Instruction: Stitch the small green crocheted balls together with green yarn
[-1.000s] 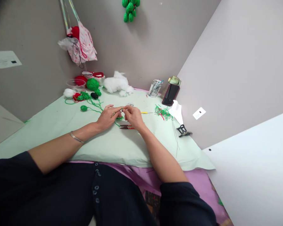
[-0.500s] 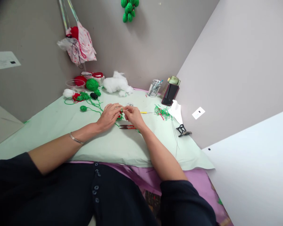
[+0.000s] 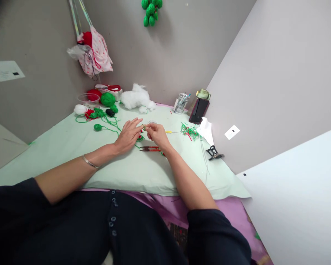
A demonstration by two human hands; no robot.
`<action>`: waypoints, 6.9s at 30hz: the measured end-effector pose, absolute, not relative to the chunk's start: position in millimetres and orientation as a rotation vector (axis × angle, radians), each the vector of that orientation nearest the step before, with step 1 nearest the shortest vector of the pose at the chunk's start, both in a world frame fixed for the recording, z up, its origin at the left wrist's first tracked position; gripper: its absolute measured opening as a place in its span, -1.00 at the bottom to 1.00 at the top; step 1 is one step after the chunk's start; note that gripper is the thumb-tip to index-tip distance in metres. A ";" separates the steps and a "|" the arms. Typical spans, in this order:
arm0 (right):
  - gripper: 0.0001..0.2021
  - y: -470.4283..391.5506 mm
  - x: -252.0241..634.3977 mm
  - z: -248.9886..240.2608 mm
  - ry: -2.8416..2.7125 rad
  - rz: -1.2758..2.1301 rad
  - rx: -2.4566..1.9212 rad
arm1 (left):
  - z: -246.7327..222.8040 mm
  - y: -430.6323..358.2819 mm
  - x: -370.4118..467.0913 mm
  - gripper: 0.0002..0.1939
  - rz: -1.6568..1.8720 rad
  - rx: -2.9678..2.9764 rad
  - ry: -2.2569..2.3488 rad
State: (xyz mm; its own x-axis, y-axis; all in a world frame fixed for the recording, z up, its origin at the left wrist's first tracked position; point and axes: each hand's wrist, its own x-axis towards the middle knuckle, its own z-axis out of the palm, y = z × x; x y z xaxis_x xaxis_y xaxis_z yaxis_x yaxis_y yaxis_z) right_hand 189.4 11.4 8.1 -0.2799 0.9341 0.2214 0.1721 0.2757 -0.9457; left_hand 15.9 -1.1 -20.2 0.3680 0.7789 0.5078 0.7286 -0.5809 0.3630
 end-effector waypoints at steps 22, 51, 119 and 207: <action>-0.73 10.2 190.2 9.0 -1.637 1.199 -1.012 | -21.2 1.7 15.3 -0.50 0.980 2.510 1.361; -0.84 -4.0 181.9 4.0 -1.939 0.430 -1.183 | -9.9 11.9 9.6 -0.70 1.340 1.310 0.903; -0.81 1.9 184.4 22.4 -1.477 0.929 -0.961 | -5.2 8.4 11.2 -0.58 1.138 1.301 0.650; -0.60 6.4 194.5 24.8 -1.186 1.306 -0.850 | -15.0 45.0 -45.1 -0.66 0.674 2.295 1.226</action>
